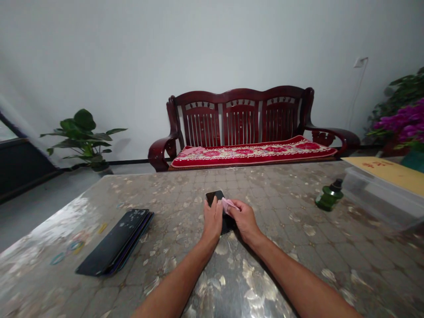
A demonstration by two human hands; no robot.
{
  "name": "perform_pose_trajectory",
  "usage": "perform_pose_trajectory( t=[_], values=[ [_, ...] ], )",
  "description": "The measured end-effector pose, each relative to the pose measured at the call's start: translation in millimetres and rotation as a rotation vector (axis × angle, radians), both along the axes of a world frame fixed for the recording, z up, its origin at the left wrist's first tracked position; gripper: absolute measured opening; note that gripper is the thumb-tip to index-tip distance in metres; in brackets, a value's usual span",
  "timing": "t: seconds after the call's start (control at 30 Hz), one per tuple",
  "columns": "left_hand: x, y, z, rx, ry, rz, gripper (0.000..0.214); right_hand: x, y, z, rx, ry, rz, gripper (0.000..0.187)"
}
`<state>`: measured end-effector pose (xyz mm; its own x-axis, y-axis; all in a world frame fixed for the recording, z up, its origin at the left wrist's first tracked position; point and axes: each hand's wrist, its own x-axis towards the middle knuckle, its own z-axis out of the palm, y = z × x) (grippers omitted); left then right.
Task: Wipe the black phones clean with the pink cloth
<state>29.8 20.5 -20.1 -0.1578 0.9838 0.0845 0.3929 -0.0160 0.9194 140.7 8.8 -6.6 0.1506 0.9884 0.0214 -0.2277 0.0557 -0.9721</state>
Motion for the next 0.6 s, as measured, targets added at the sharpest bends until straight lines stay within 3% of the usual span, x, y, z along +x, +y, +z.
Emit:
perform_pose_trajectory(
  t=[0.3,0.6],
  values=[
    [4.6,-3.8,14.9,-0.111,0.117,-0.082,0.080,0.9,-0.3,-5.0,0.004,-0.051,0.066,0.034],
    [-15.3,-3.1,17.9,-0.180,0.162,-0.190,0.067,6.0,4.4,-11.9,0.051,-0.128,0.055,0.032]
  ],
)
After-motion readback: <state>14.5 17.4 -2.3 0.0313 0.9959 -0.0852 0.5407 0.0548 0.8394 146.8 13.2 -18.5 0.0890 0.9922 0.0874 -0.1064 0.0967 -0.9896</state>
